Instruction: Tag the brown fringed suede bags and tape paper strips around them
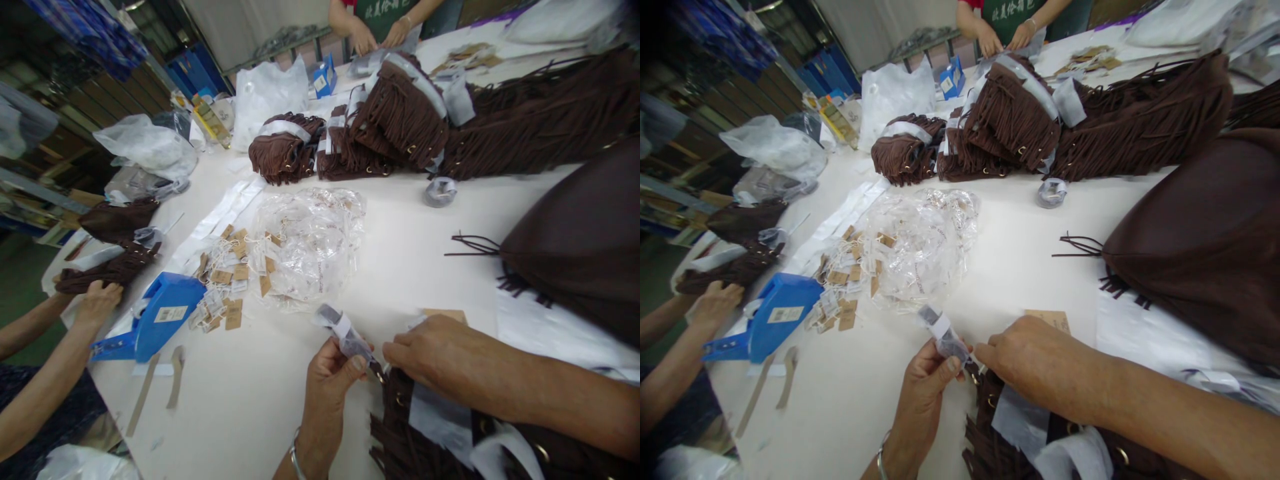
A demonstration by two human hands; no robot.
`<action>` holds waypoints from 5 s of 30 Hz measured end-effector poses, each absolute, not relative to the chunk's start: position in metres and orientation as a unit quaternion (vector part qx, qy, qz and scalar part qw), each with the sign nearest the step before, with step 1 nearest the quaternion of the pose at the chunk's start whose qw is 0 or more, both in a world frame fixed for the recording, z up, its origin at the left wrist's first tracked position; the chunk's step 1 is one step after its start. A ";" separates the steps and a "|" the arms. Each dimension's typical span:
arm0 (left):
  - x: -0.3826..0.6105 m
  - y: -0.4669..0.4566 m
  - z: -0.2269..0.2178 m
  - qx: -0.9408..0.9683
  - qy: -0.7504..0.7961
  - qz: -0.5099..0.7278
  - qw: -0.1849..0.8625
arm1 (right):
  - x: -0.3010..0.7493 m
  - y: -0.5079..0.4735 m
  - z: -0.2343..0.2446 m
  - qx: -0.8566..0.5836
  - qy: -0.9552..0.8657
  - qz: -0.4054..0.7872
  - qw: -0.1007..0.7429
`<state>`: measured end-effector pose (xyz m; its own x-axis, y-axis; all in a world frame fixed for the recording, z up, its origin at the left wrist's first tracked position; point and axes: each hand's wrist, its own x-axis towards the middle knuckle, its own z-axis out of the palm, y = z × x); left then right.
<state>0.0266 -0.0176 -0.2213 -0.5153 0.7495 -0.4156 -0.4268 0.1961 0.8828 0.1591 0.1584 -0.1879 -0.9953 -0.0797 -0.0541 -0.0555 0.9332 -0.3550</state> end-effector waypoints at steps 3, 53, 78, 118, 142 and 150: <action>0.027 -0.018 -0.221 0.130 0.609 0.622 0.475 | 0.157 0.157 -0.186 -0.032 0.983 -0.176 0.043; 0.028 -0.029 -0.219 0.191 0.689 0.550 0.432 | 0.125 0.133 -0.182 0.169 0.903 -0.314 0.241; 0.045 -0.049 -0.214 0.207 0.736 0.490 0.418 | 0.140 0.134 -0.176 0.135 0.933 -0.302 0.142; 0.033 -0.055 -0.193 0.166 0.633 0.628 0.420 | 0.124 0.129 -0.166 0.056 0.895 -0.437 0.066; 0.046 -0.047 -0.210 0.084 0.622 0.649 0.430 | 0.132 0.130 -0.161 0.102 0.918 -0.379 0.057; 0.038 -0.048 -0.194 0.116 0.466 0.637 0.603 | 0.134 0.148 -0.161 0.105 0.902 -0.416 0.047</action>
<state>0.0378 -0.0475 -0.1941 -0.2457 0.8758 -0.4156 -0.6602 0.1628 0.7332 0.1336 0.1479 -0.1610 -0.9737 0.1497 -0.1719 0.2279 0.6324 -0.7404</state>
